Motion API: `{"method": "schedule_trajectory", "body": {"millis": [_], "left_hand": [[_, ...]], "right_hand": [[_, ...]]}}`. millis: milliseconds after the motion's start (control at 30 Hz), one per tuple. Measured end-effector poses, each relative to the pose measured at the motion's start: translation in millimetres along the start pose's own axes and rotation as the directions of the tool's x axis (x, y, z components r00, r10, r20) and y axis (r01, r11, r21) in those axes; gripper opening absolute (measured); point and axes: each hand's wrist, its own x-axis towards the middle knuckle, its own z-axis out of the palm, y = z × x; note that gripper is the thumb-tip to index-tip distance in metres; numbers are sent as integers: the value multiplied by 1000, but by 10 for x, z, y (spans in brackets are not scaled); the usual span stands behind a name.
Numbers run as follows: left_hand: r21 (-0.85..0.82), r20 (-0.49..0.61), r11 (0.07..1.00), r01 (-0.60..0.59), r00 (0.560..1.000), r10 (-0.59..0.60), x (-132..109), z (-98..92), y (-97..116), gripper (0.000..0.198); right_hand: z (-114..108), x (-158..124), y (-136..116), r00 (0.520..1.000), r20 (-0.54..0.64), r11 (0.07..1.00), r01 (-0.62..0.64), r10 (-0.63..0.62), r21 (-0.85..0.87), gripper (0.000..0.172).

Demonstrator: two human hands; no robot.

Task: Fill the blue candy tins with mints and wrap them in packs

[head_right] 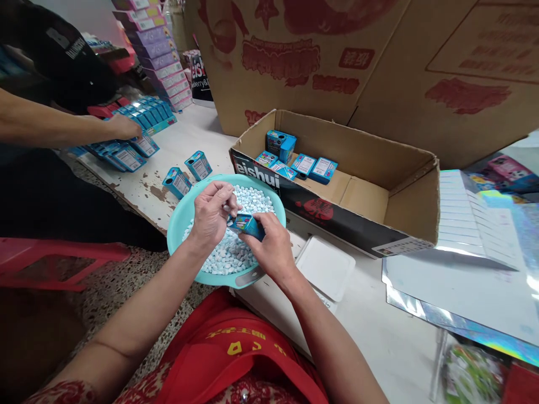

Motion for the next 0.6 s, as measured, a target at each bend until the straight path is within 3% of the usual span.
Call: {"method": "schedule_trajectory", "body": {"millis": [133,233,333,400,467,533,600], "left_hand": [[-33,-7,999,-12,1000,12,35,-4,11,17],[-23,-8,1000,-12,1000,12,104,-121,54,18],[233,75,971,59,994,-79,239,-366,11,22],[538,213,842,35,961,-176,328,-536,-120,24],[759,311,647,-71,913,-265,366,-641,-318,23],[855,343,493,-164,890,-299,327,-653,-522,23],[869,370,444,-217,882,-293,224,-600,-663,24]], "right_hand": [[-11,2,15,999,31,999,30,-31,43,24],[-85,-26,64,1000,29,995,-7,4,104,25],[-216,-86,145,996,-9,967,-88,93,240,29],[-294,-121,190,988,-65,929,-109,141,354,33],[-335,-132,204,979,-125,900,-96,163,426,35],[-337,-113,175,974,-158,897,-80,164,436,36],[-312,-69,120,965,-204,905,-64,163,422,37]]}}
